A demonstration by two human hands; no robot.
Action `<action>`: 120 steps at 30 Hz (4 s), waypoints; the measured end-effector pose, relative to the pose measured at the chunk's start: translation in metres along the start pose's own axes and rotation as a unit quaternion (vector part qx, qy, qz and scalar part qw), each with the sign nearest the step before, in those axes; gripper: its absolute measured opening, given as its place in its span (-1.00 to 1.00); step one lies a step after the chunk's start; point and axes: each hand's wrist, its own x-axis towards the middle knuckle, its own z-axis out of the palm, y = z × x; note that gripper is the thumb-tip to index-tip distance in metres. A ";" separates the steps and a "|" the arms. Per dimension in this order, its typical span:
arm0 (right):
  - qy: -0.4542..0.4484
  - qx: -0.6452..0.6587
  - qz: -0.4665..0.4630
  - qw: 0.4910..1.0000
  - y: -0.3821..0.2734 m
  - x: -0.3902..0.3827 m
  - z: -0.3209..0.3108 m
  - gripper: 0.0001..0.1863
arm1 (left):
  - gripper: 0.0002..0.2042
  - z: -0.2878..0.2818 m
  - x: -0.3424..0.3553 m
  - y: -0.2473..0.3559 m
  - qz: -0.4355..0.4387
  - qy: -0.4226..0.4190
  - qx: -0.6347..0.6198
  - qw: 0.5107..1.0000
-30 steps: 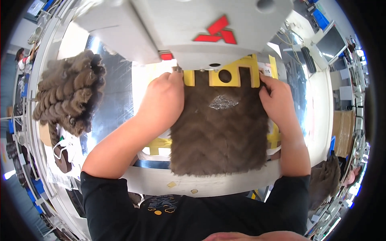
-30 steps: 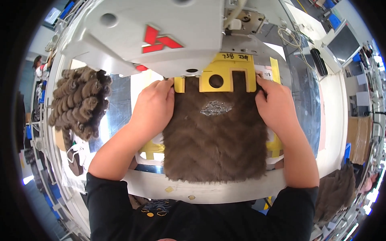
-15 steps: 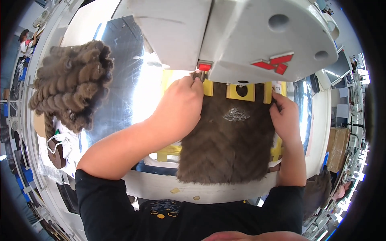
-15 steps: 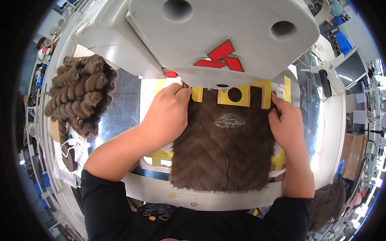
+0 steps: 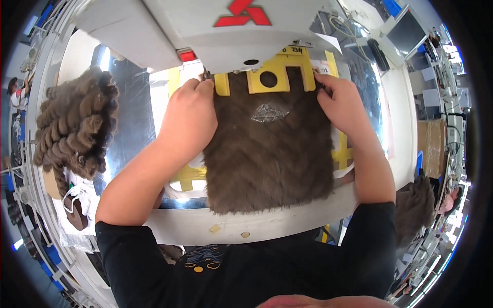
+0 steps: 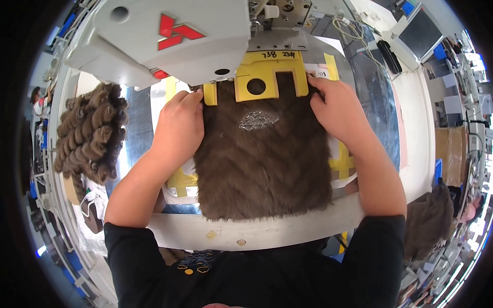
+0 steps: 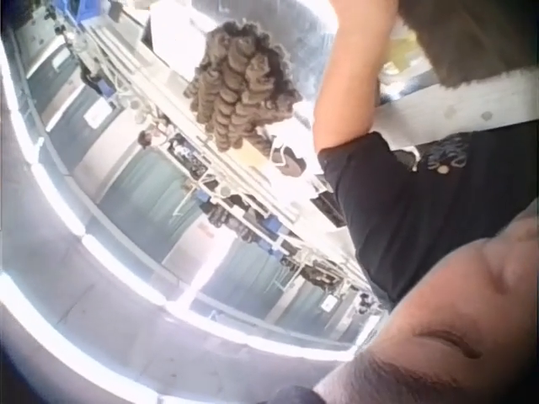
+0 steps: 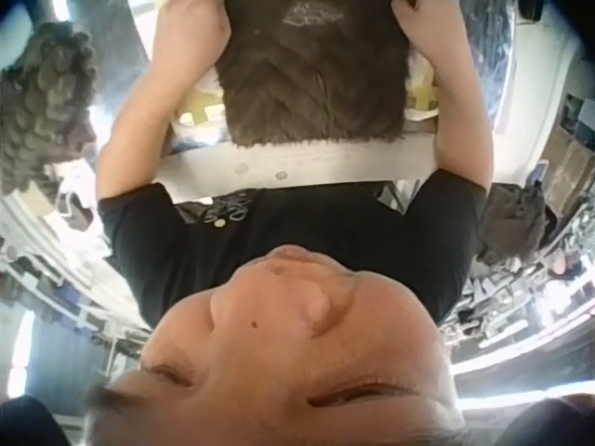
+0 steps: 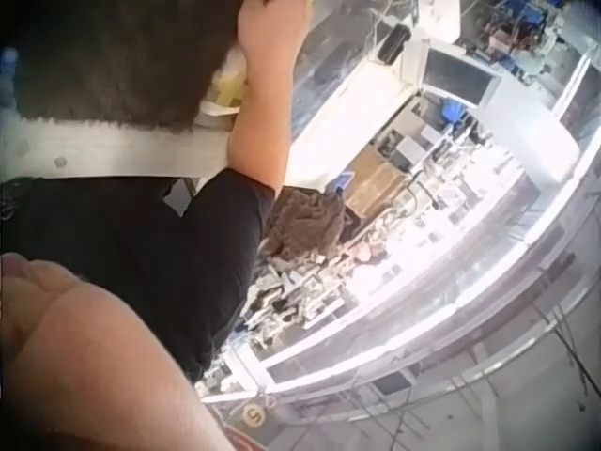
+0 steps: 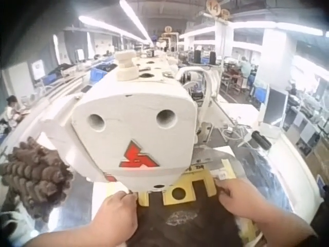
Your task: Sewing a fur piece and a tail-like attachment onto a fabric base using an industrial sewing machine.
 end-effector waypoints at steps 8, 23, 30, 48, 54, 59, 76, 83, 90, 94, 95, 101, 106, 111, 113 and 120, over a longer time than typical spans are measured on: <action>-0.001 0.000 -0.025 1.000 0.004 -0.001 0.001 -0.57 | -0.80 -0.005 -0.002 0.003 -0.018 -0.015 -0.007 1.000; 0.047 -0.083 -0.055 0.994 0.011 -0.007 0.014 -0.59 | -0.70 -0.005 -0.021 0.008 0.045 0.007 0.201 0.979; 0.068 -0.104 -0.128 0.984 0.026 -0.001 0.022 -0.60 | -0.63 -0.009 -0.029 0.001 0.049 -0.025 0.199 0.978; 0.068 -0.036 -0.098 0.992 0.026 -0.004 0.020 -0.58 | -0.69 -0.178 -0.167 -0.202 -0.199 0.072 0.424 0.881; 0.077 -0.038 -0.103 0.991 0.030 0.002 0.021 -0.58 | -0.81 -0.205 -0.150 -0.195 -0.144 0.126 0.444 0.875; 0.157 -0.151 -0.109 0.970 0.005 -0.013 0.010 -0.64 | -0.70 -0.249 -0.117 -0.073 -0.075 0.313 0.308 0.895; 0.162 0.091 -0.363 0.913 -0.105 -0.113 -0.044 -0.49 | -0.39 -0.075 -0.056 0.087 0.058 0.079 -0.689 0.718; -0.017 0.047 -0.289 0.956 -0.077 -0.098 -0.058 -0.75 | -0.18 -0.095 -0.055 0.049 0.099 0.126 -0.612 0.775; -0.051 0.023 -0.300 0.952 -0.070 -0.089 -0.051 -0.78 | -0.27 -0.096 -0.057 0.052 0.234 0.137 -0.555 0.787; -0.088 0.011 -0.297 0.951 -0.066 -0.084 -0.049 -0.74 | -0.47 -0.105 -0.057 0.056 0.262 0.133 -0.489 0.821; -0.092 0.009 -0.299 0.950 -0.067 -0.083 -0.048 -0.74 | -0.53 -0.108 -0.058 0.057 0.270 0.129 -0.472 0.829; -0.115 -0.008 -0.278 0.953 -0.062 -0.073 -0.037 -0.74 | -0.72 -0.105 -0.064 0.062 0.288 0.122 -0.420 0.852; -0.206 -0.043 -0.261 0.942 -0.071 -0.079 -0.040 -0.76 | -0.56 -0.100 -0.071 0.056 0.249 0.102 -0.401 0.876; -0.234 0.034 -0.289 0.928 -0.091 -0.089 -0.029 -0.82 | -0.42 -0.097 -0.064 0.074 0.062 0.145 -0.649 0.745; -0.252 0.092 -0.292 0.918 -0.094 -0.096 -0.021 -0.56 | -0.47 -0.097 -0.064 0.071 0.040 0.149 -0.632 0.760; -0.245 0.123 -0.316 0.908 -0.103 -0.098 -0.004 -0.47 | -0.35 -0.092 -0.067 0.066 -0.024 0.115 -0.536 0.836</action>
